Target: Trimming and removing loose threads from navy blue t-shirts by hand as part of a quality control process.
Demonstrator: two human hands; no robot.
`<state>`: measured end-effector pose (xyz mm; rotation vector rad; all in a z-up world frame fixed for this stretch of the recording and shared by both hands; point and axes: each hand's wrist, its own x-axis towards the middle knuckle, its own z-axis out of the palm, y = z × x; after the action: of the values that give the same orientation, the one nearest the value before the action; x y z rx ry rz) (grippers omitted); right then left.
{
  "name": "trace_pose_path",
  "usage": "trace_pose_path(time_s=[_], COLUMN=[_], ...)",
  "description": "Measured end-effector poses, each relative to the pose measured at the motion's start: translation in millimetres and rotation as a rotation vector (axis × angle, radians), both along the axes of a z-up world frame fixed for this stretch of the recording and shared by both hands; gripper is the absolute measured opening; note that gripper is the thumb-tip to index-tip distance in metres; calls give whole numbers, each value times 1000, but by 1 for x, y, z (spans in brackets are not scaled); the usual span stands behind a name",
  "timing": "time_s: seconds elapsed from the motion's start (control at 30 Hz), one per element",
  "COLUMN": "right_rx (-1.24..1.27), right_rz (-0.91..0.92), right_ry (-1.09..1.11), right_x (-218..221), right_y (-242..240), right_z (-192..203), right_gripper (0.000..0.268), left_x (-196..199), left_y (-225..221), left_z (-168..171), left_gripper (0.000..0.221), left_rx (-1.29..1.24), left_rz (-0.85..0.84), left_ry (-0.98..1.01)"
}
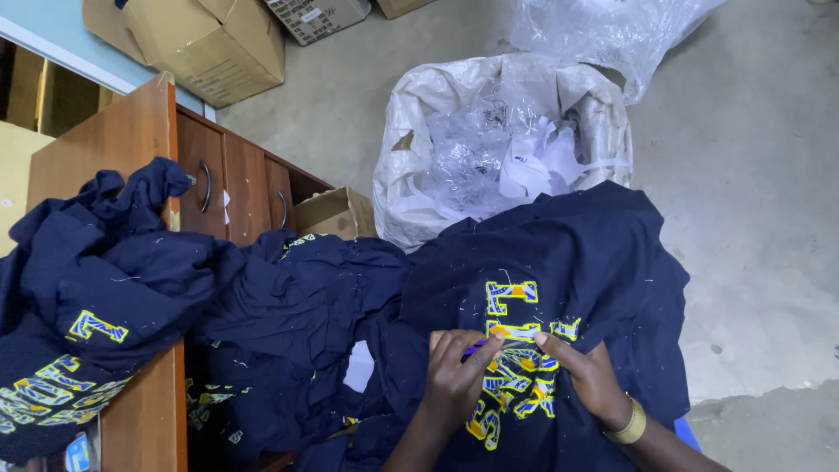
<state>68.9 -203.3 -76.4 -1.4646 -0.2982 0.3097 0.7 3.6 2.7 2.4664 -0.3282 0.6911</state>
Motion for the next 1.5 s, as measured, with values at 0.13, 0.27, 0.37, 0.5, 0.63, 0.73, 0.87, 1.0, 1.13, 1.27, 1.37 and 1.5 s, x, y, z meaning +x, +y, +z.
trace_pose_path(time_s=[0.13,0.27,0.37,0.5,0.63,0.73,0.87,1.0,1.13,1.27,1.37,1.5], right_rx=[-139,-54,77,61,-125,-89,-92,-121,-58,-37,28,-147], right_rz=[41,77,12,33,60,41,69,49,41,28,-1,59], right_ry=[-444,-409,-81,-106,-530,-468,-471,-506,-318,-230,-38,-477], right_x=[-4,-6,-2,-6,-3,-3,-3,-3,-5,-1,0,-2], right_y=[-18,-19,-9,-11,-18,-16,-17,-17,-15,-7,-5,-17], right_z=[-46,-61,-36,-48,-59,-53,-53,-57,-53,-22,-18,-54], right_gripper=[42,38,35,39,40,39,41,41,39,37,35,42], left_x=[4,11,15,13,15,13,14,13,13,14,14,11], left_y=[-5,-7,-7,-1,-4,-5,-4,-3,-3,-1,-1,0], left_z=[6,3,-2,-5,0,0,1,-2,1,5,5,0], left_gripper=[22,42,42,40,34,35,39,46,40,34,35,38], left_rx=[-25,-166,-166,-122,-129,-115,-105,-81,-46,-15,-8,-6], left_rz=[10,60,52,20,38,68,47,53,66,64,47,44], left_ry=[-20,-18,-40,-29,-10,10,2,21,45,51,38,54])
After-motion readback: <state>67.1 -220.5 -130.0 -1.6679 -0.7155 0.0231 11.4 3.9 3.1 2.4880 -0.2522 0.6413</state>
